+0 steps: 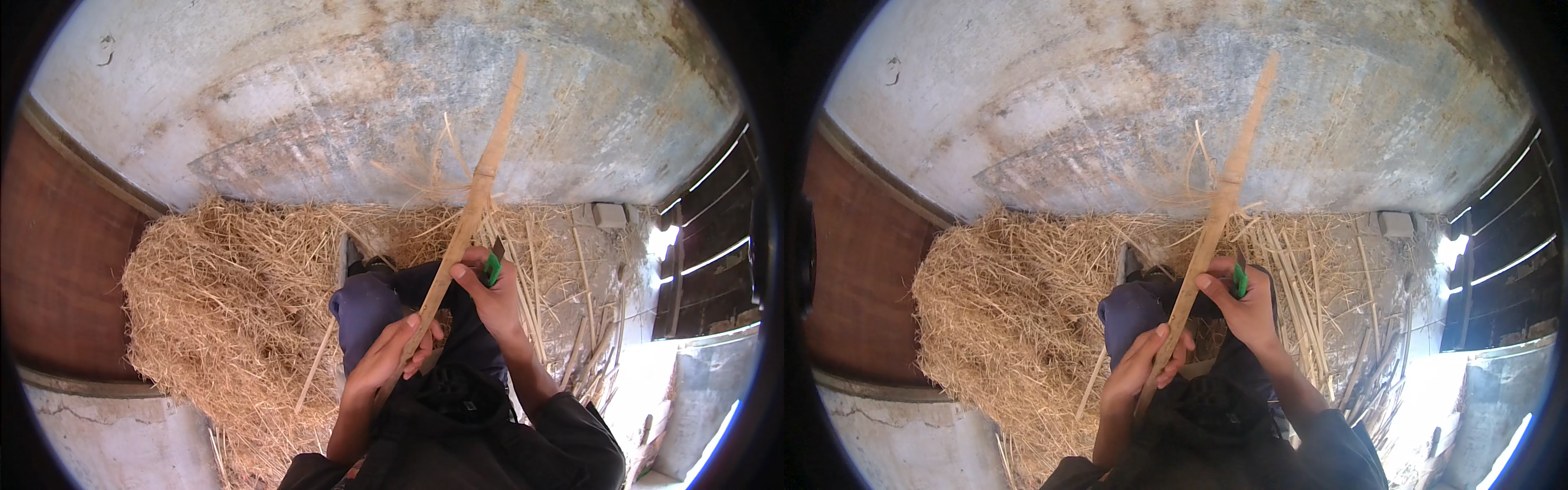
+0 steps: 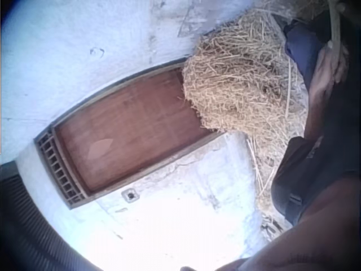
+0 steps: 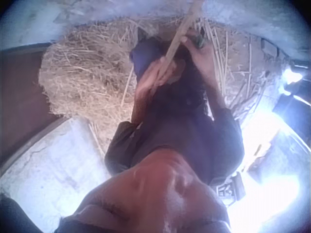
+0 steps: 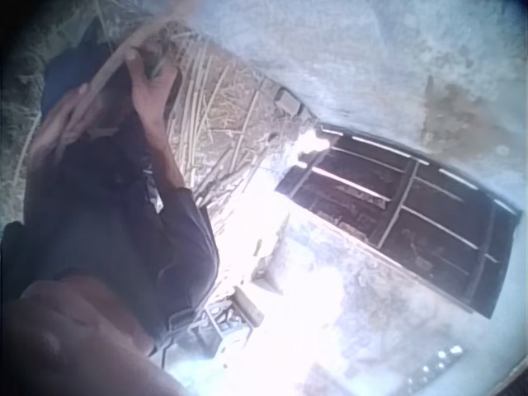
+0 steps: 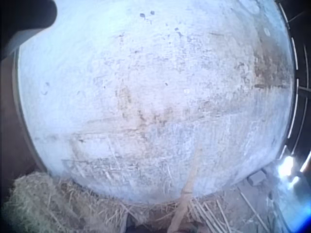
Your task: The person peels and whittles the end of a bamboo stick with a small knife to create a frayed decorative or functional end.
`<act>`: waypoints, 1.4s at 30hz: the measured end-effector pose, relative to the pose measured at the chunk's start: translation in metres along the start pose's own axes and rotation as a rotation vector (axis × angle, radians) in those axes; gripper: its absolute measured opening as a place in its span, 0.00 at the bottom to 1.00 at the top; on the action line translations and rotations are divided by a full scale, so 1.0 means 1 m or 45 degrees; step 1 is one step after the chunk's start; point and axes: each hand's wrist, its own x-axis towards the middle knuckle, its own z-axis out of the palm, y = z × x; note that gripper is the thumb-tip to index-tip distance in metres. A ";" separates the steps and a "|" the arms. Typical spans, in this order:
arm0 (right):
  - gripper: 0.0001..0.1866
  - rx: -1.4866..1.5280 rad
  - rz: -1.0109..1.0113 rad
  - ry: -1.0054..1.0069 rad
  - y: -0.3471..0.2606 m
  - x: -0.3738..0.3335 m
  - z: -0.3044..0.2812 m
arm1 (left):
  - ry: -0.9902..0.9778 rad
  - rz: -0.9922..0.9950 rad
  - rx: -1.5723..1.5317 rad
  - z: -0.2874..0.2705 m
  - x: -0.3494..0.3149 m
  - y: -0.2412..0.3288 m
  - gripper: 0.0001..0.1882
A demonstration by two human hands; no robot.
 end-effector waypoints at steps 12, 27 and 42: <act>0.13 -0.625 -0.356 -0.220 -0.021 -0.005 -0.018 | 0.328 0.362 0.336 0.015 0.002 0.006 0.27; 0.17 -1.132 -0.703 -0.301 -0.031 -0.022 0.004 | 0.619 0.627 0.900 0.039 -0.001 0.011 0.14; 0.17 -1.252 -0.796 -0.191 -0.030 -0.015 0.006 | 0.763 0.688 0.979 0.034 0.003 0.008 0.15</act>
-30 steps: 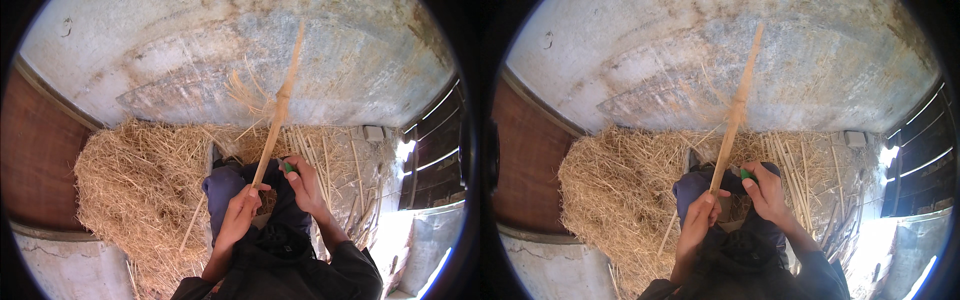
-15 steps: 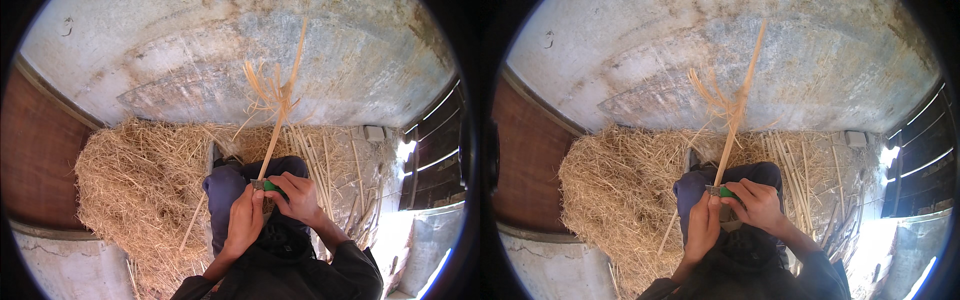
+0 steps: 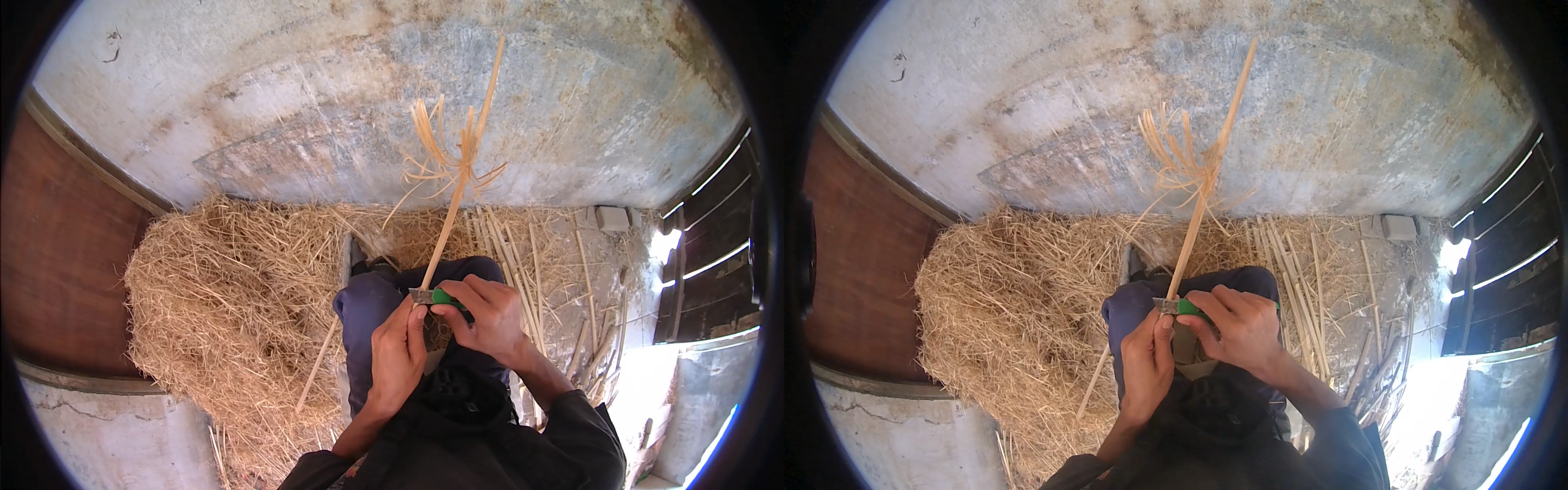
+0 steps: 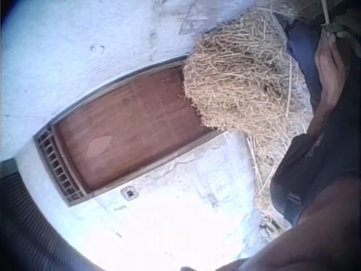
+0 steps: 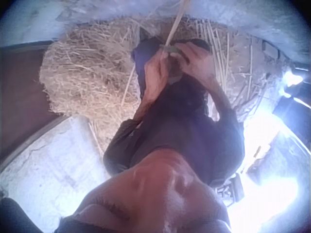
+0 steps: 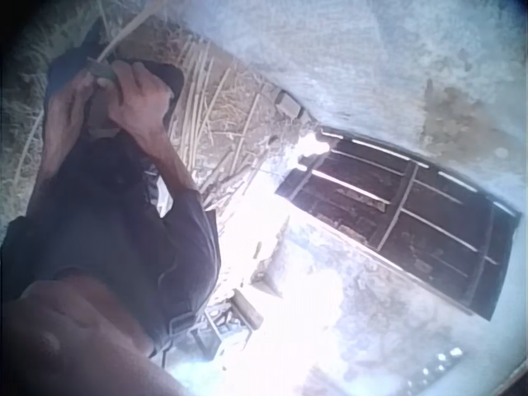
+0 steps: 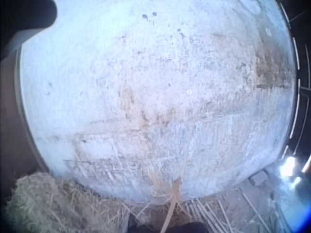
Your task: The person peels and whittles the end of a bamboo stick with a small knife to create a frayed decorative or functional end.
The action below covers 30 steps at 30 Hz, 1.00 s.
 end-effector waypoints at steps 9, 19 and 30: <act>0.16 0.004 0.005 -0.001 0.001 0.004 -0.001 | 0.134 0.103 -0.007 0.006 0.002 -0.008 0.10; 0.16 -0.026 -0.016 0.012 0.001 0.007 0.003 | 0.056 0.003 0.037 -0.001 -0.001 -0.007 0.16; 0.16 -0.028 -0.019 0.016 -0.001 0.012 0.004 | 0.060 -0.009 0.057 -0.004 -0.001 -0.009 0.17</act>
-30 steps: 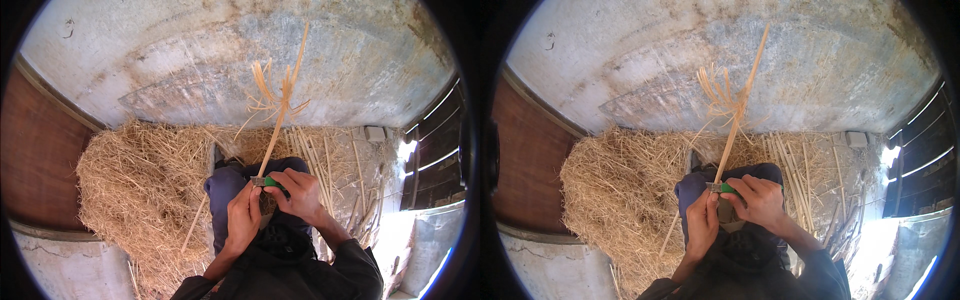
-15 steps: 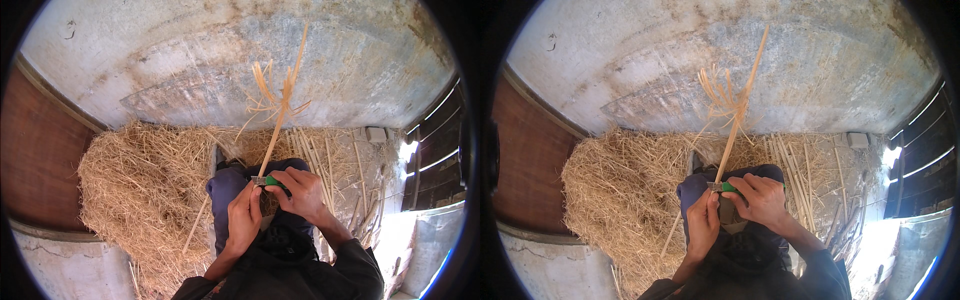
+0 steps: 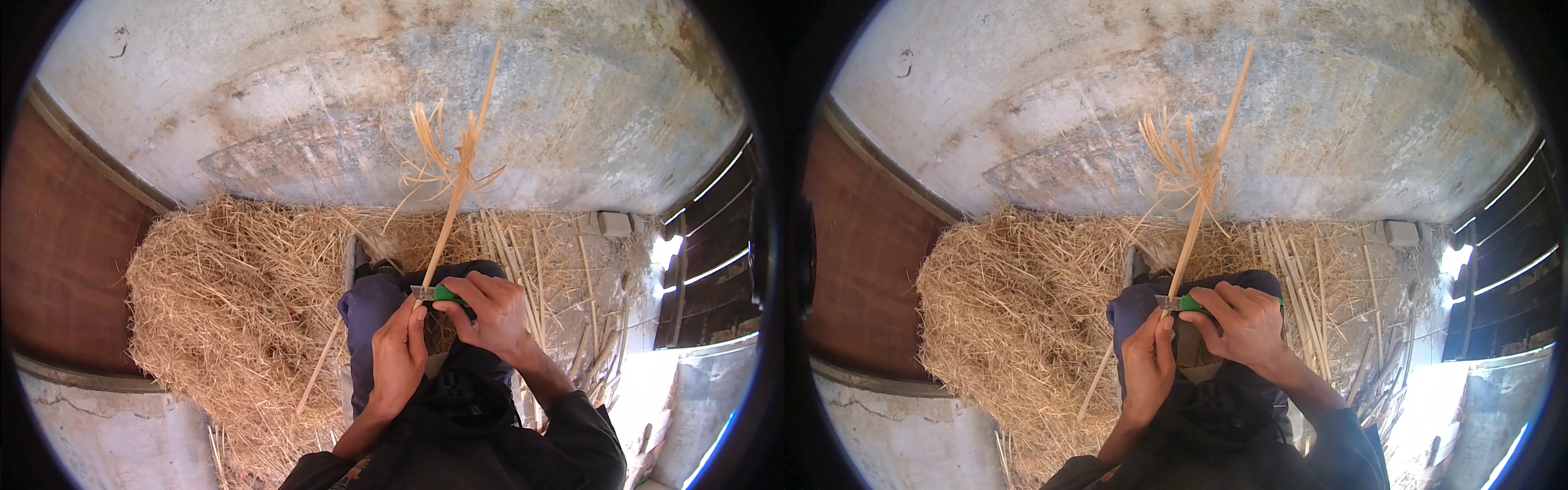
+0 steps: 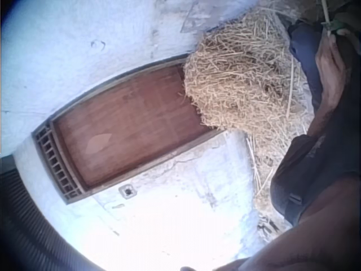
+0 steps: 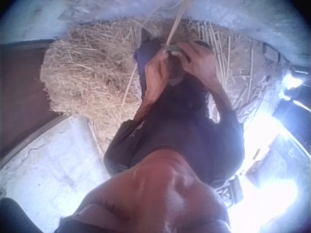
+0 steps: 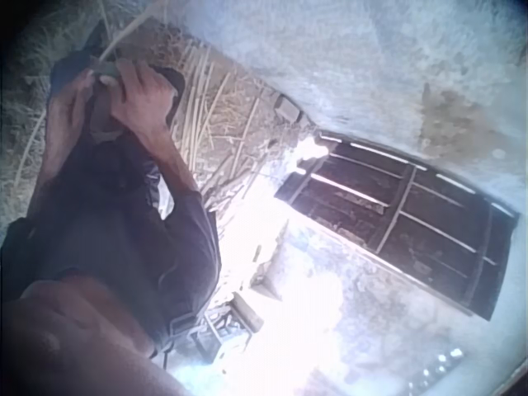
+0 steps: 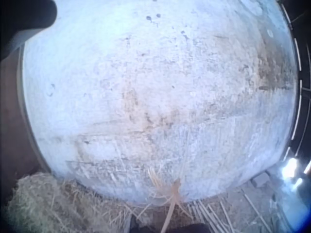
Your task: The person peels and whittles the end of a bamboo stick with a small knife to create a frayed decorative or functional end.
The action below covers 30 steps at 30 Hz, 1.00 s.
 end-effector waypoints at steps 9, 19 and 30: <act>0.16 -0.005 -0.017 0.022 -0.001 0.002 0.002 | 0.026 -0.015 -0.013 -0.002 -0.001 0.004 0.17; 0.16 -0.016 -0.024 0.034 0.001 0.002 0.002 | 0.012 -0.011 -0.012 -0.002 -0.001 0.002 0.17; 0.15 -0.002 -0.032 0.057 0.001 0.003 0.003 | 0.016 -0.028 -0.016 -0.003 -0.002 0.006 0.17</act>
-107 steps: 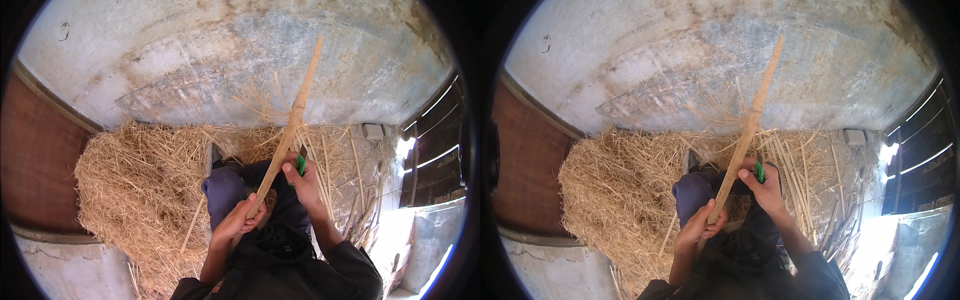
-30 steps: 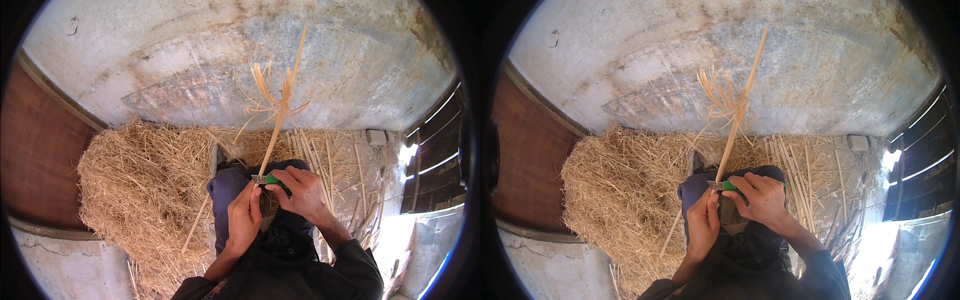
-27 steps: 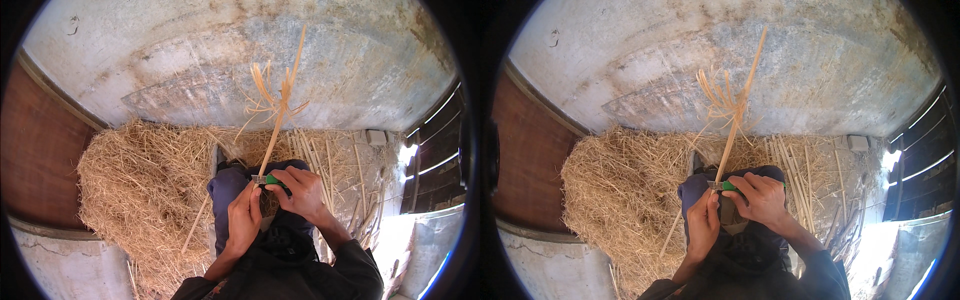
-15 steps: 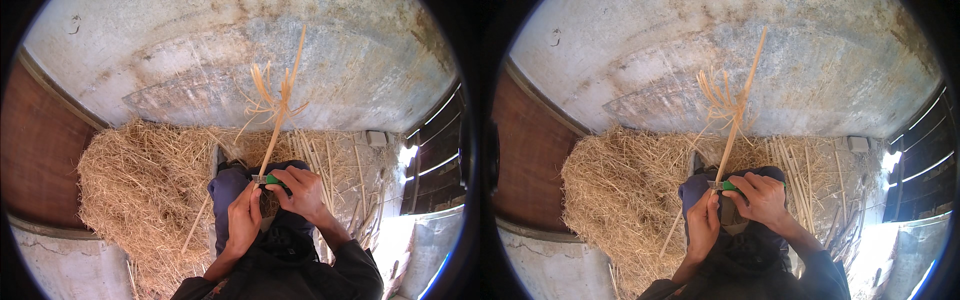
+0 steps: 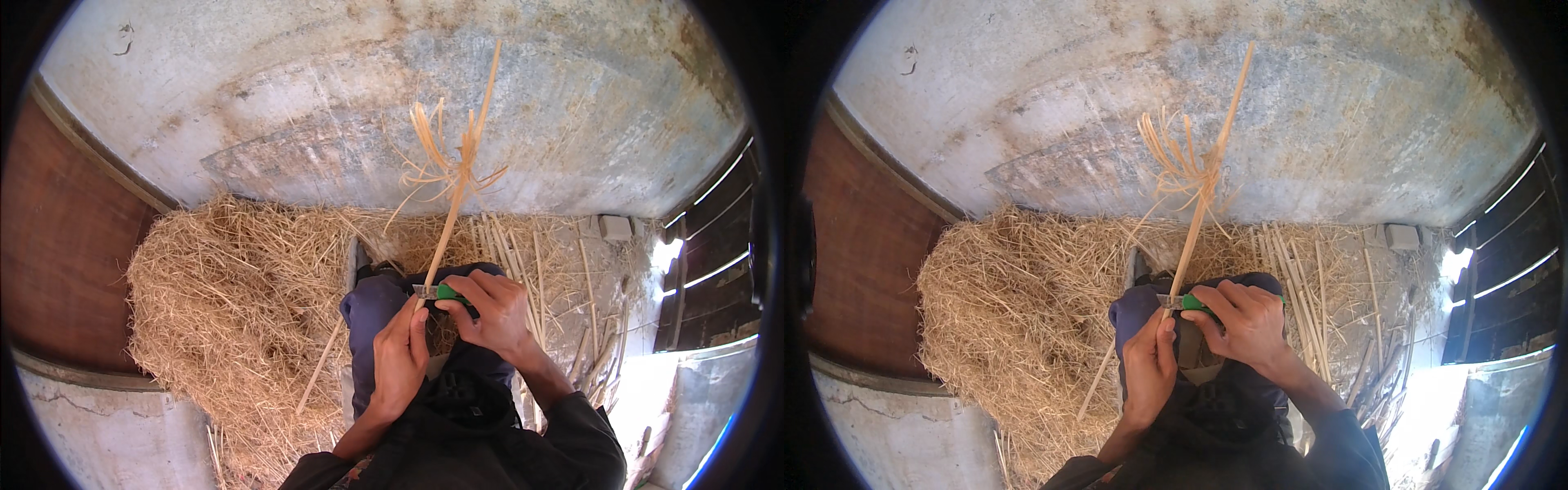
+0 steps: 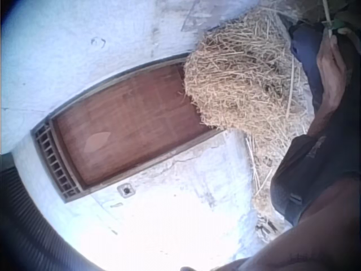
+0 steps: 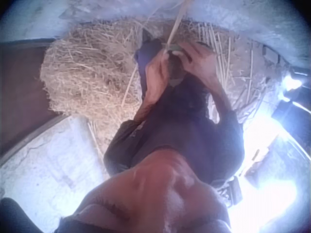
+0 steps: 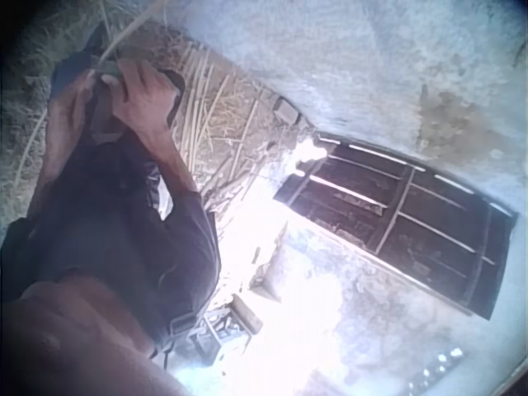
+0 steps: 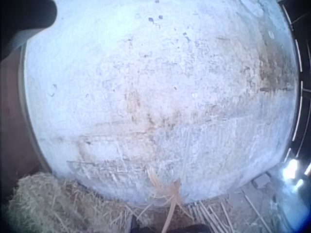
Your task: The person peels and whittles the end of a bamboo stick with a small knife to create a frayed decorative or functional end.
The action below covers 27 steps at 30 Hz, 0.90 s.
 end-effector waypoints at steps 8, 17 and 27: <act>0.12 -0.156 0.323 0.295 0.055 0.019 -0.011 | -0.086 0.025 0.001 0.007 -0.019 -0.004 0.17; 0.11 -0.031 0.215 0.164 0.064 0.028 -0.026 | -0.129 -0.054 -0.006 0.003 -0.023 -0.008 0.17; 0.11 -0.068 0.207 -0.024 0.071 0.035 -0.035 | -0.081 -0.005 -0.006 0.004 -0.032 -0.023 0.16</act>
